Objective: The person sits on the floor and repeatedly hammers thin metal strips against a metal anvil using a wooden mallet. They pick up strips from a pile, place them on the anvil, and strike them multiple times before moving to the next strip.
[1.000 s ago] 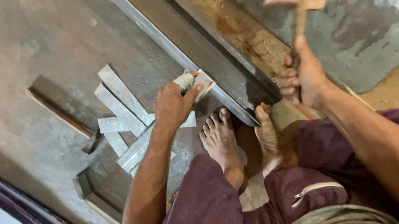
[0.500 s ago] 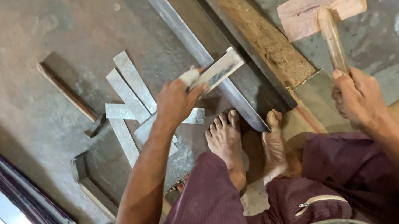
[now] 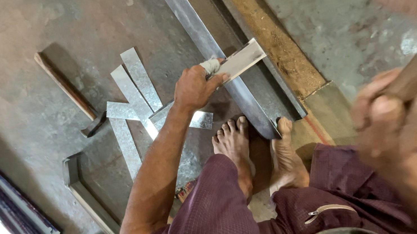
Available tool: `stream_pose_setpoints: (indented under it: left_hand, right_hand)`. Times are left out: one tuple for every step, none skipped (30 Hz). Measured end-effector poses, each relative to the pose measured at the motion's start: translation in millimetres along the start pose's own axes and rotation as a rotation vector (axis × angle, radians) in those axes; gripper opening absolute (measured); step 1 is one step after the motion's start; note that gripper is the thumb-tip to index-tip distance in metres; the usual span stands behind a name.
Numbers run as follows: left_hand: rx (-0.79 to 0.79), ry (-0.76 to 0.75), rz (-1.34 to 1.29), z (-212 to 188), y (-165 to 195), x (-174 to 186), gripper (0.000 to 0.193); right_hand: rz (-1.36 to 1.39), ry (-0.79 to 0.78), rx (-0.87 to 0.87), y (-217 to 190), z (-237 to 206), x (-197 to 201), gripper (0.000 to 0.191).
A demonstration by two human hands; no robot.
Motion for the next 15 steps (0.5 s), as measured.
stream_pose_setpoints:
  left_hand:
    - [-0.024,0.002,-0.031,-0.1,-1.3,0.1,0.037]
    - [-0.048,0.003,-0.061,-0.4,-2.0,0.5,0.037]
    - [-0.029,0.0,-0.041,-0.3,-4.1,0.9,0.039]
    - [-0.014,0.004,-0.02,-0.3,-5.2,1.2,0.04]
    - [-0.001,0.009,0.004,0.1,-6.6,2.0,0.042]
    - [-0.006,0.007,-0.037,0.1,-6.7,1.3,0.042]
    - [-0.011,0.007,-0.075,0.6,-7.7,1.1,0.042]
    - [-0.005,0.015,-0.129,0.7,-8.8,-0.3,0.042]
    - [-0.013,0.012,-0.124,1.2,-10.2,-1.4,0.042]
    - [-0.018,0.001,-0.115,1.8,-11.6,-3.4,0.042]
    - [-0.01,0.0,-0.122,2.6,-12.6,-4.2,0.043]
    - [0.001,-0.002,-0.142,-0.4,-15.8,-6.3,0.042]
    - [0.002,-0.003,-0.155,-2.5,-19.7,-8.0,0.041]
    - [-0.006,0.004,-0.167,1.5,-21.1,-7.3,0.041]
    - [-0.035,0.011,-0.175,2.4,-20.9,-6.6,0.04]
  right_hand:
    - [-0.118,-0.084,-0.013,0.7,-4.4,-16.2,0.017]
    - [-0.236,-0.167,-0.029,3.3,-7.4,-29.5,0.018]
    - [-0.355,-0.249,-0.043,5.6,-12.4,-42.1,0.02]
    - [-0.526,-0.435,-0.16,14.0,-16.5,-52.8,0.024]
    - [-0.696,-0.615,-0.281,21.4,-24.3,-60.5,0.028]
    - [-0.593,-0.539,-0.315,20.1,-24.8,-59.7,0.028]
    - [-0.487,-0.462,-0.345,18.2,-25.7,-58.5,0.028]
    - [-0.39,-0.403,-0.364,14.7,-26.2,-55.6,0.028]
    - [-0.332,-0.319,-0.304,8.2,-24.3,-53.1,0.028]
    - [-0.273,-0.234,-0.252,1.7,-23.3,-49.4,0.028]
    - [-0.221,-0.169,-0.192,-3.1,-18.1,-46.4,0.028]
    - [-0.34,-0.284,-0.221,-3.5,-20.0,-50.5,0.03]
    - [-0.455,-0.387,-0.247,-4.7,-26.1,-58.3,0.032]
    - [-0.572,-0.482,-0.265,0.2,-24.7,-65.3,0.034]
    - [-0.55,-0.469,-0.337,6.7,-21.2,-66.1,0.034]
Point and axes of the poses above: each hand's wrist, its own z-axis towards the middle knuckle, its own x-axis out of the back of the hand, y = z × x, the point moved 4 cm from there along z, towards the middle knuckle, and after that the axes turned 4 degrees about -z, right-handed, at the moved point
